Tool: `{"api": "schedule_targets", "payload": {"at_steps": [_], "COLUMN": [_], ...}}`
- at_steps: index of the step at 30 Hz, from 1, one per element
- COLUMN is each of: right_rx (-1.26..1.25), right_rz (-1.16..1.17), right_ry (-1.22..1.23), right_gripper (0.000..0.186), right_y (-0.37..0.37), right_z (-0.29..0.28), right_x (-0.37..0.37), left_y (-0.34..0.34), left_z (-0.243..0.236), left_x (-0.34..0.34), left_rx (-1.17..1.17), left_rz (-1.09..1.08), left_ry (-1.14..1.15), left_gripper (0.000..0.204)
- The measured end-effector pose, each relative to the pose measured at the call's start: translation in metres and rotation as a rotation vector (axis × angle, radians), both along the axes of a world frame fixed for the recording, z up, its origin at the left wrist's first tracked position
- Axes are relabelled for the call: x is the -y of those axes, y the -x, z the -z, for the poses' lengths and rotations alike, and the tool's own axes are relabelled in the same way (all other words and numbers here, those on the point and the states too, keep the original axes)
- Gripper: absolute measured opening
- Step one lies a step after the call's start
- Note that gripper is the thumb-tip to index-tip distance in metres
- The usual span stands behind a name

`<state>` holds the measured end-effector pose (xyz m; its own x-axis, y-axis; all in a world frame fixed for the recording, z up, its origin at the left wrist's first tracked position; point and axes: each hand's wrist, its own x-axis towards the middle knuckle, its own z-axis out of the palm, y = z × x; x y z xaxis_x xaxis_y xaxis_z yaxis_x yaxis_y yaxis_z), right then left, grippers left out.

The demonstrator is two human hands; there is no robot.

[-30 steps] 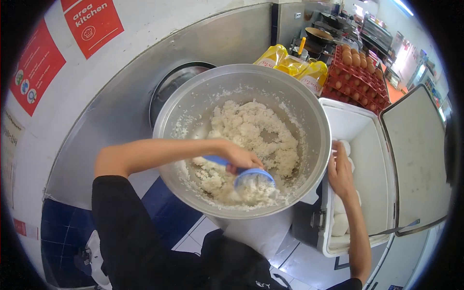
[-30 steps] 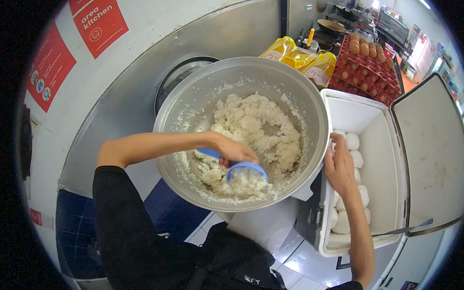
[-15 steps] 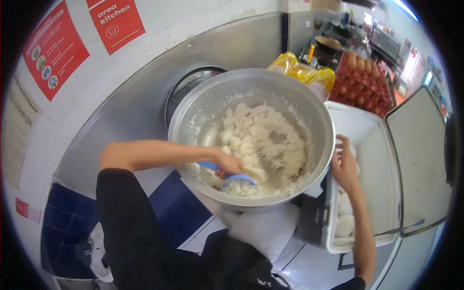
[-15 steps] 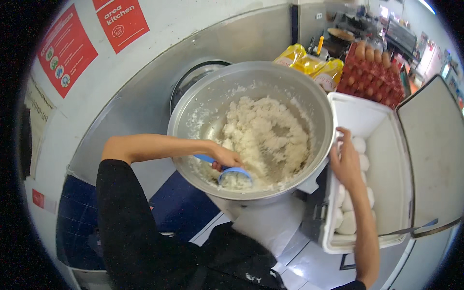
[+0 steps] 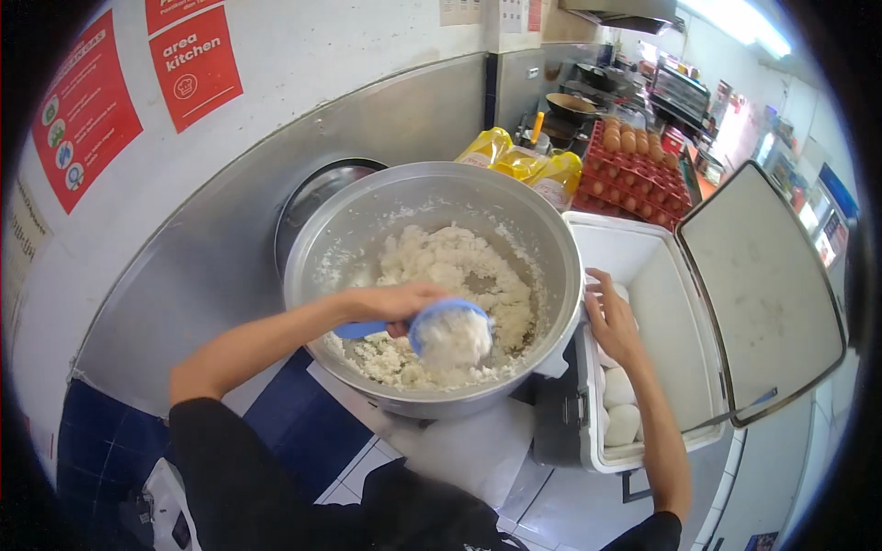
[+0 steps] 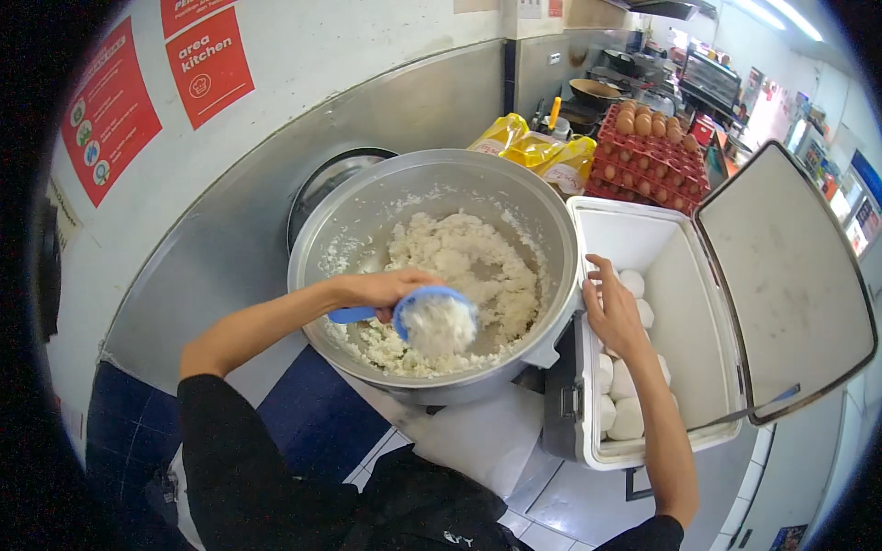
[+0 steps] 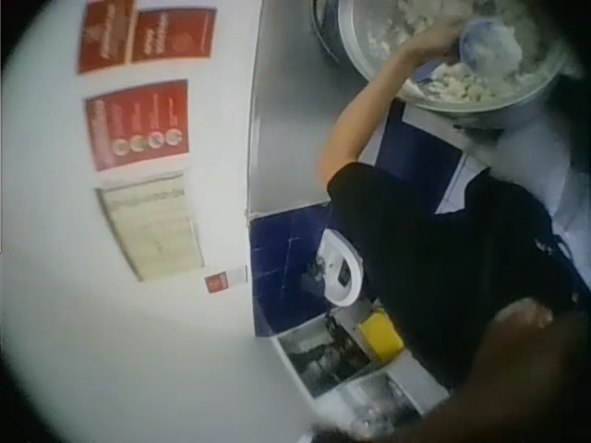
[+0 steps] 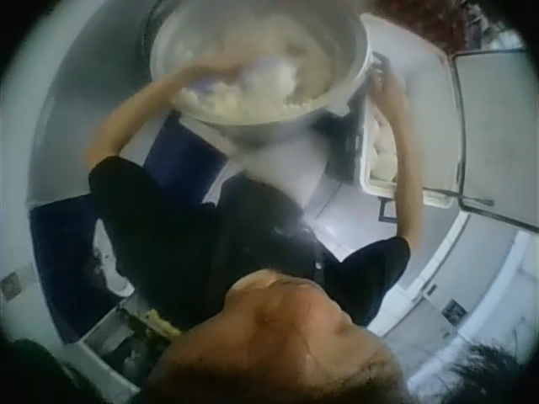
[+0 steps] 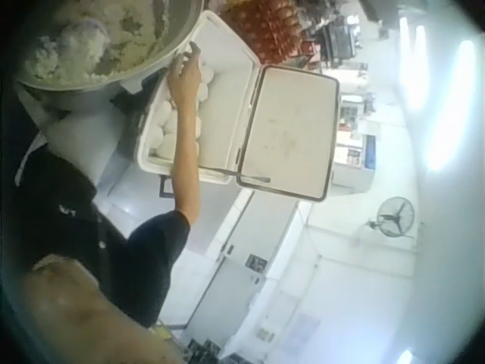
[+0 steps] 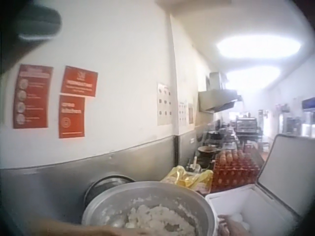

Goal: The person scoops cooked rice from a large metal pot using a blue scoop, transfers it onto pieces of white paper, and wraps the rice into balls before placing them into a white cooler.

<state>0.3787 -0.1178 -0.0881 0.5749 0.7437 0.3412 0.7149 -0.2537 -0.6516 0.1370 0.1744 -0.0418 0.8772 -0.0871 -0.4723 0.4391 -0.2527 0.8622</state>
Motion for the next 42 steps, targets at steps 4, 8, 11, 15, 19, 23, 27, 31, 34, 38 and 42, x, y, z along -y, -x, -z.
{"api": "schedule_targets", "payload": {"at_steps": [4, 8, 11, 15, 19, 23, 27, 31, 34, 38, 42], "right_rx": [-0.02, 0.014, 0.124, 0.33, 0.37, 0.304, -0.038, 0.129, 0.168, 0.133, -0.001], "right_rz": [-0.014, -0.036, 0.019, 0.061, 0.209, -0.313, -0.1, -0.179, -0.219, -0.234, -0.244], "right_ry": [0.055, -0.008, 0.054, -0.258, -0.515, -0.227, -0.128, 0.023, 0.132, 0.192, 0.098], "right_gripper": [0.033, 0.033, 0.031, 0.022, 0.01, 0.012, 0.014, 0.017, 0.024, 0.033, 0.033], "right_y": [-0.006, -0.013, -0.024, -0.014, 0.107, 0.233, 0.309, 0.315, 0.308, 0.3, 0.297], "right_z": [0.002, 0.008, 0.006, -0.007, -0.053, 0.049, 0.213, 0.293, 0.313, 0.333, 0.349], "right_x": [-0.003, -0.002, 0.016, 0.021, 0.061, 0.143, 0.137, 0.127, 0.114, 0.107, 0.1], "left_y": [0.036, 0.073, 0.089, 0.122, 0.156, 0.154, 0.12, 0.101, 0.099, 0.092, 0.084], "left_z": [-0.033, -0.059, -0.057, 0.039, 0.151, 0.229, 0.278, 0.296, 0.306, 0.309, 0.316], "left_x": [-0.003, 0.02, 0.081, 0.143, 0.214, 0.248, 0.251, 0.26, 0.267, 0.271, 0.273], "left_rx": [0.168, 0.196, 0.478, 0.788, 0.299, 0.016, 0.342, 0.456, 0.404, 0.367, 0.303], "left_rz": [-0.276, -0.469, -0.662, -0.726, -0.975, -1.027, -0.824, -0.475, -0.329, -0.346, -0.377], "left_ry": [0.044, 0.233, 0.083, 0.027, 0.369, 0.31, -0.373, -0.745, -0.806, -0.832, -0.815], "left_gripper": [0.04, 0.041, 0.04, 0.033, 0.031, 0.038, 0.034, 0.036, 0.053, 0.062, 0.062]}}
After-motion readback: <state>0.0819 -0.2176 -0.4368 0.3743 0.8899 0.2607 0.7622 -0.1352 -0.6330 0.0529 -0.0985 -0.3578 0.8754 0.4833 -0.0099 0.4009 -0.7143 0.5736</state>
